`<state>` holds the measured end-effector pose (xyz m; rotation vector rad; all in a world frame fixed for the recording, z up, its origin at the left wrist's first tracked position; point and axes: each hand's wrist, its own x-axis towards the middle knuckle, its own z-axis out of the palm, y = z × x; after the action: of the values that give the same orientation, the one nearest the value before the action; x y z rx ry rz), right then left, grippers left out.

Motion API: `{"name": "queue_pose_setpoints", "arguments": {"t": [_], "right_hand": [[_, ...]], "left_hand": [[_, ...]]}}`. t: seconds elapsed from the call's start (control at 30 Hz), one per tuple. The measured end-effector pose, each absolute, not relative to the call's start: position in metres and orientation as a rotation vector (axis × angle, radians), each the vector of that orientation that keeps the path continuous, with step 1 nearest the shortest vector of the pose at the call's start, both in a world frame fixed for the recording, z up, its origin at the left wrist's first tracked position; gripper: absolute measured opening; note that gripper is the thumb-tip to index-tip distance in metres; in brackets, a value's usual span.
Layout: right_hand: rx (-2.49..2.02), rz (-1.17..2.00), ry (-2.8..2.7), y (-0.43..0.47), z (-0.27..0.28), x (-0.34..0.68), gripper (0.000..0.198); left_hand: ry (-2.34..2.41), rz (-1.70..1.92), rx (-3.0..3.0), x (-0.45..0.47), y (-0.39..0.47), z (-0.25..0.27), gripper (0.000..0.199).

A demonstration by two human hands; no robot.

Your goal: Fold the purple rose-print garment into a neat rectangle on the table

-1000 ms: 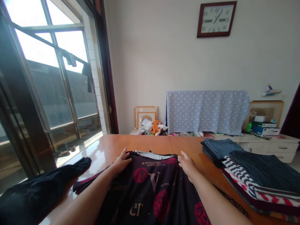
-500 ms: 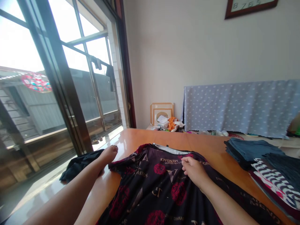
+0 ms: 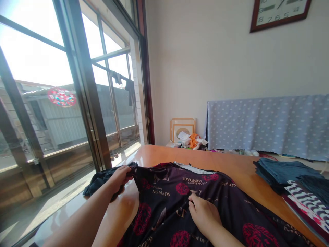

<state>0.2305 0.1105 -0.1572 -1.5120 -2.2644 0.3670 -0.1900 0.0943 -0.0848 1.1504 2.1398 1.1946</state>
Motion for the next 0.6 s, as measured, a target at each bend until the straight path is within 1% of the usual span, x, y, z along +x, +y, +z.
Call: {"name": "queue_pose_setpoints", "arguments": {"t": [0.07, 0.17, 0.23, 0.33, 0.47, 0.6], "right_hand": [[-1.499, 0.292, -2.29, 0.106, -0.157, 0.228, 0.026], [-1.509, 0.255, -2.299, 0.104, -0.157, 0.225, 0.025], [-1.512, 0.239, -2.296, 0.104, -0.158, 0.224, 0.025], [-1.512, 0.231, -2.287, 0.105, -0.157, 0.224, 0.026], [-1.521, 0.231, -2.298, 0.105, -0.155, 0.225, 0.025], [-1.544, 0.241, -2.311, 0.103, -0.152, 0.226, 0.025]], "left_hand": [[2.248, 1.261, 1.043, -0.2, 0.099, -0.077, 0.025], [2.43, 1.25, 0.947, -0.213, 0.103, -0.073, 0.021], [2.528, 1.197, 0.96, -0.216, 0.104, -0.073, 0.02], [2.616, 1.115, 1.091, -0.211, 0.107, -0.076, 0.025], [2.618, 0.985, 1.299, -0.193, 0.107, -0.078, 0.025], [2.521, 0.795, 1.431, -0.18, 0.091, -0.078, 0.025]]}}
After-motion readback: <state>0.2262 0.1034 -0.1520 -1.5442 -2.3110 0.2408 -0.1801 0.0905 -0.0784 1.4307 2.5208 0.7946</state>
